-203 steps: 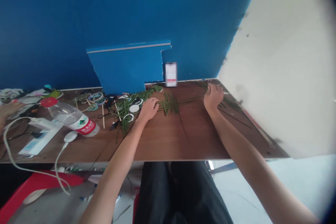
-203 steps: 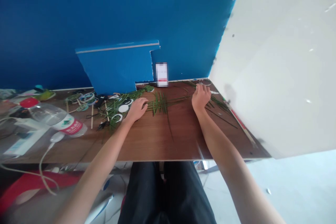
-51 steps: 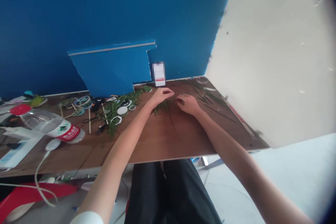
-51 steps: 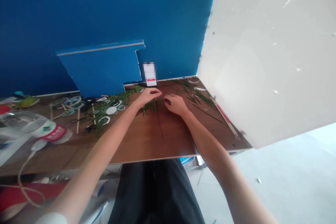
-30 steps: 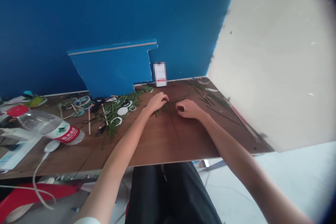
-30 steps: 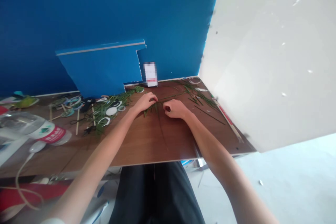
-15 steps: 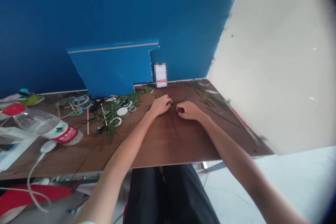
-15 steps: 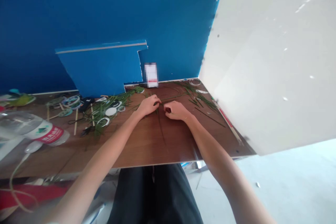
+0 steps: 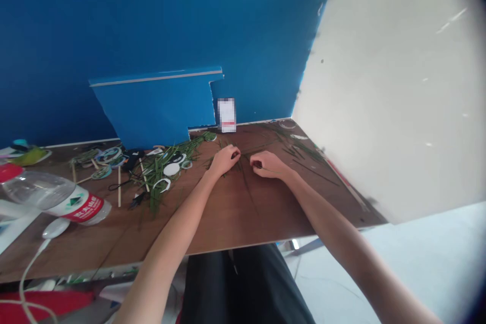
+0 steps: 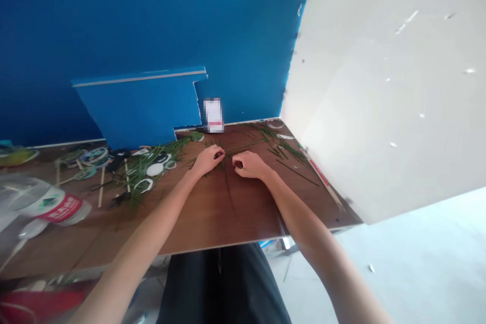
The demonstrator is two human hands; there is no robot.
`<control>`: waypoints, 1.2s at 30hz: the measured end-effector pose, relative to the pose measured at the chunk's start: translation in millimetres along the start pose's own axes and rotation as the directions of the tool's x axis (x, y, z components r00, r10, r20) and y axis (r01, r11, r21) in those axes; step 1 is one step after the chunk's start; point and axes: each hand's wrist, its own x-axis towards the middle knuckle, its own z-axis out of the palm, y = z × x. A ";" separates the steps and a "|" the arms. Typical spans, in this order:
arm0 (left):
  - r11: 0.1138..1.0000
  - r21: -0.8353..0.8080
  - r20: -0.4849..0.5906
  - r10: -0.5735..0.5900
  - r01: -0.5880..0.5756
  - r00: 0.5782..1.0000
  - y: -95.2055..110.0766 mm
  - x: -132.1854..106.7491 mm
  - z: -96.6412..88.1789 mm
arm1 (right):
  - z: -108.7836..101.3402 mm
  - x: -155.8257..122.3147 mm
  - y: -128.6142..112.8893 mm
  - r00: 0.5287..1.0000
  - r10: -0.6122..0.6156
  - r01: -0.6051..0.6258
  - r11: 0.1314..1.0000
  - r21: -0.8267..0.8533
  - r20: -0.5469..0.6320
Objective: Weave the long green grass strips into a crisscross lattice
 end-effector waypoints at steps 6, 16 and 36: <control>0.999 -0.037 0.004 -0.001 0.001 1.000 -4.0 1.0 5.3 | 1.2 0.4 -0.3 1.000 0.017 -0.017 1.000 0.012 -0.008; 0.992 -0.081 -0.032 0.094 -0.096 0.995 -8.8 -0.1 10.2 | 0.8 1.0 1.7 1.000 0.006 -0.007 0.998 0.061 0.015; 0.993 -0.003 0.006 0.115 -0.115 0.993 -5.7 -1.0 7.2 | 0.0 0.7 -0.1 0.998 0.026 -0.019 0.993 0.115 -0.059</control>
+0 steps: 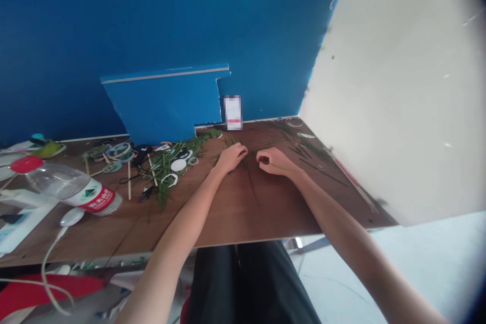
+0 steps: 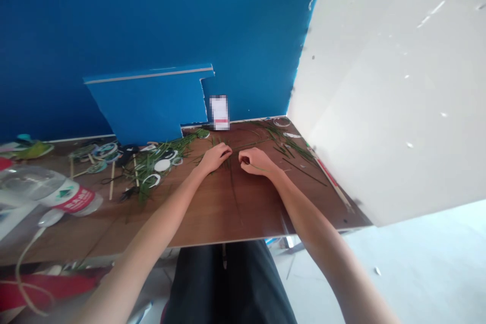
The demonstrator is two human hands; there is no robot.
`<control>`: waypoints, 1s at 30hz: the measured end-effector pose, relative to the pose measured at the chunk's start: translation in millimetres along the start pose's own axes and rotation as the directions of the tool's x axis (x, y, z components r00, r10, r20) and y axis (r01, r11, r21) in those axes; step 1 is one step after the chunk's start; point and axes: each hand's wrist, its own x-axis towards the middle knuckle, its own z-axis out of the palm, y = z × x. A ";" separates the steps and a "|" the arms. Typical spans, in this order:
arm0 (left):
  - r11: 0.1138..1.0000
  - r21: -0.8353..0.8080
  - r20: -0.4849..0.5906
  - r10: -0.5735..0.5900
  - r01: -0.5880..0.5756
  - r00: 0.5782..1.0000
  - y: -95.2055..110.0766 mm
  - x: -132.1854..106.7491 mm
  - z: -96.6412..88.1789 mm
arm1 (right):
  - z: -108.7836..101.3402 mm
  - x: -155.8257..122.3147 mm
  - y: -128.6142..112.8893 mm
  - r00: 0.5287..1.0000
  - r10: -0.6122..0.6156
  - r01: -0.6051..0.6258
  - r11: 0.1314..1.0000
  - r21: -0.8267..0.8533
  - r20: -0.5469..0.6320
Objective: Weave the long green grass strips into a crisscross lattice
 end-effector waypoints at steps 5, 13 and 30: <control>0.990 0.138 0.066 0.008 -0.017 0.998 11.6 5.0 -8.0 | -2.0 -0.1 -0.8 1.000 -0.012 0.012 1.000 -0.001 0.026; 0.965 0.257 0.214 -0.005 -0.052 0.977 18.7 25.1 -22.7 | -2.4 0.5 3.8 0.996 0.021 -0.019 1.000 -0.019 0.087; 0.976 0.215 0.236 -0.023 -0.029 0.972 20.9 37.8 -14.4 | -7.5 0.1 9.3 0.994 0.054 -0.057 0.998 0.028 0.091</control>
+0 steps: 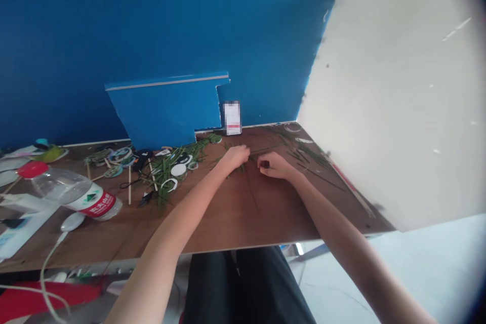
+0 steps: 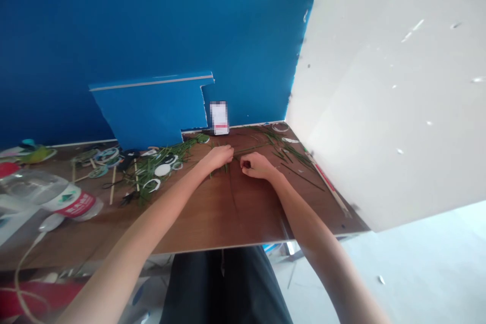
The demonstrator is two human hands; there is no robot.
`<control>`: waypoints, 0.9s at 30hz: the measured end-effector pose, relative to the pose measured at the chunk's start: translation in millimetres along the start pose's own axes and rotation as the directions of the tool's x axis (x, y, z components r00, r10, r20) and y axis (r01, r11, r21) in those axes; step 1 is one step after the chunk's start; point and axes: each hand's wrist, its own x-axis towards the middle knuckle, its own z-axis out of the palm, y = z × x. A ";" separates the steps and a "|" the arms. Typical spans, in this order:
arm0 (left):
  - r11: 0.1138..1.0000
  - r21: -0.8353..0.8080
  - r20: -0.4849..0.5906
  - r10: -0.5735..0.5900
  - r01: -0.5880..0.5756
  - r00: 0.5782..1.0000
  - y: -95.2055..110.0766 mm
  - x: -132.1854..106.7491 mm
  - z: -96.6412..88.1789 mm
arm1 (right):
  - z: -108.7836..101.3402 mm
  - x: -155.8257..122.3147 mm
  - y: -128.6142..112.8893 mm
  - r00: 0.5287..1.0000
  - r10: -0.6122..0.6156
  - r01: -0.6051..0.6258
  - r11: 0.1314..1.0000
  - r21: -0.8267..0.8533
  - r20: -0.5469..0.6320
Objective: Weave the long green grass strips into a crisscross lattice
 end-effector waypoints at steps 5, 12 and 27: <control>0.999 0.052 0.034 -0.004 0.002 0.999 -4.1 0.5 8.3 | 0.1 0.1 0.6 1.000 -0.014 0.014 1.000 -0.004 0.007; 0.996 -0.040 -0.028 0.076 -0.077 0.997 -17.3 -1.2 21.5 | 1.4 -0.2 0.1 1.000 -0.008 0.008 1.000 -0.002 0.000; 0.994 -0.067 -0.082 0.079 -0.085 0.993 -18.6 -5.4 26.4 | 2.6 1.1 0.0 1.000 0.013 -0.013 1.000 0.019 -0.001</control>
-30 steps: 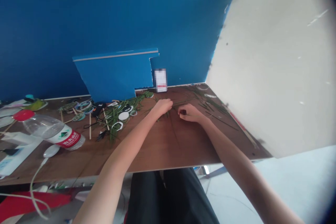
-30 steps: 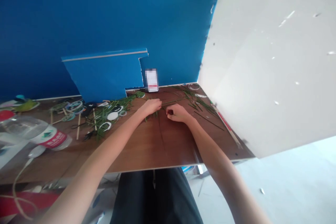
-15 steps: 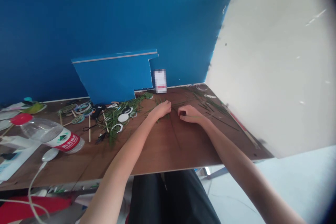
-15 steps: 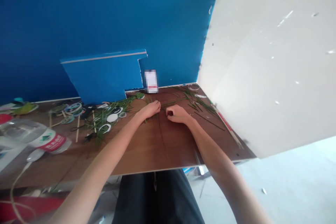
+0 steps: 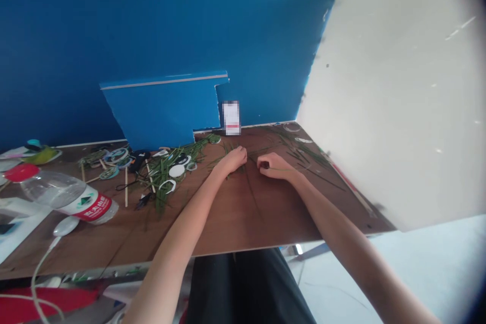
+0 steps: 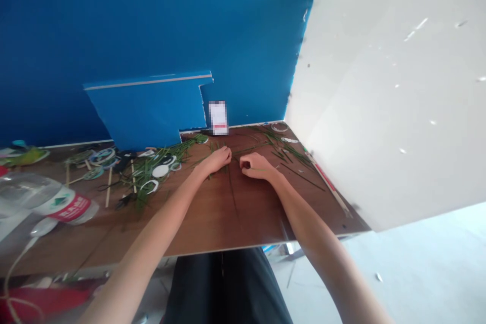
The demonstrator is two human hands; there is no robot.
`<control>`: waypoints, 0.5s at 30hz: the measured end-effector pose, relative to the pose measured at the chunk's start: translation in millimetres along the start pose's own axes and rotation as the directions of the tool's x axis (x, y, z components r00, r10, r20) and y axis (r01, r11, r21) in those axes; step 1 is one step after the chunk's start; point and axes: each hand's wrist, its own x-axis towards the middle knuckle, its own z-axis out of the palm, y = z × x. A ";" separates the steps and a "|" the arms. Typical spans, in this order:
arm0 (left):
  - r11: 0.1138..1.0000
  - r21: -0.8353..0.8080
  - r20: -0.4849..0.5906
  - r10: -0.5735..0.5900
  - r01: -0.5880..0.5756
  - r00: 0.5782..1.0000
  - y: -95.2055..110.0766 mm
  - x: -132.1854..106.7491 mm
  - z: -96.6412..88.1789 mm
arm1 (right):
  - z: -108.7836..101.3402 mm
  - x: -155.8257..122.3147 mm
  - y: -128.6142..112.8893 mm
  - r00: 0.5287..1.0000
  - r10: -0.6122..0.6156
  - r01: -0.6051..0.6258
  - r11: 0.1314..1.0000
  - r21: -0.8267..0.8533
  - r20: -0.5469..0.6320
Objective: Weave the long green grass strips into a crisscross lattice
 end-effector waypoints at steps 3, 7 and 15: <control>1.000 -0.023 -0.011 0.008 -0.009 1.000 -1.5 -0.1 2.2 | -1.1 -0.3 -1.0 1.000 0.006 -0.006 1.000 0.018 0.004; 0.997 -0.071 -0.032 0.018 -0.020 0.999 -0.7 -3.3 0.6 | -2.3 -0.1 -0.6 0.999 0.000 -0.003 0.999 0.049 0.043; 0.978 -0.202 -0.088 0.040 -0.057 0.995 1.2 -10.4 -3.5 | -1.2 0.4 -0.3 0.999 0.006 -0.008 0.999 0.046 0.044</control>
